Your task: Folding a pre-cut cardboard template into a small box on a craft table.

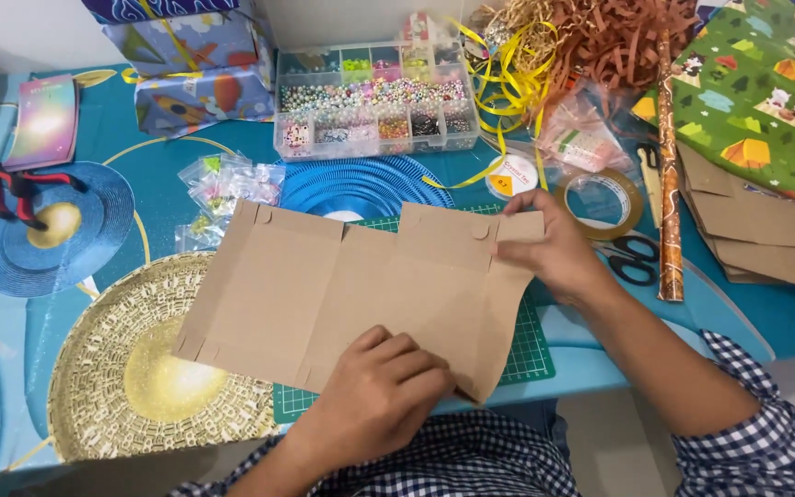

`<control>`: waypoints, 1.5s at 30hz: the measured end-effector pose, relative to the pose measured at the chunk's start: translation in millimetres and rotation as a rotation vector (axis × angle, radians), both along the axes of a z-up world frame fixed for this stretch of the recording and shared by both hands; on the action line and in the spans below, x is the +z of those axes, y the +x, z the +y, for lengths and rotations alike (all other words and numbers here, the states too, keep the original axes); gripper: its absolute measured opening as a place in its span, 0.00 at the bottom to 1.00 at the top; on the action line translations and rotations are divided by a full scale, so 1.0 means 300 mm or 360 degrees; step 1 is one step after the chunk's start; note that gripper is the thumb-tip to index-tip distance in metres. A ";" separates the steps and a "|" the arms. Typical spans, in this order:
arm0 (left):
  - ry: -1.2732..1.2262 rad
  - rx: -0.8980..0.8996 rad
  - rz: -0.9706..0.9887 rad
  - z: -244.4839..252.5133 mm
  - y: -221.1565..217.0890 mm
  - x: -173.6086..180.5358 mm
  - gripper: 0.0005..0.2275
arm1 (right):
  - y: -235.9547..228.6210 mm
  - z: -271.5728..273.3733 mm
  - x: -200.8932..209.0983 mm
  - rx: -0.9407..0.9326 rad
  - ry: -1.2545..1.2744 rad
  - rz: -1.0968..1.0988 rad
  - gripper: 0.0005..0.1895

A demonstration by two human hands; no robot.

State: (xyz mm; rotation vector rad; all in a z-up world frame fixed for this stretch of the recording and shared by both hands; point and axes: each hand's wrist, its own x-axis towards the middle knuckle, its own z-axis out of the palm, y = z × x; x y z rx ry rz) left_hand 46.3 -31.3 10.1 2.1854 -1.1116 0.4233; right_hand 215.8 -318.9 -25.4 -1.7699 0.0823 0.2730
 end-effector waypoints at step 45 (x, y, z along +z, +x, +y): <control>0.0691 0.0015 0.0217 -0.064 0.083 -0.001 0.17 | 0.121 0.033 0.163 0.1157 -0.0703 -0.0676 0.09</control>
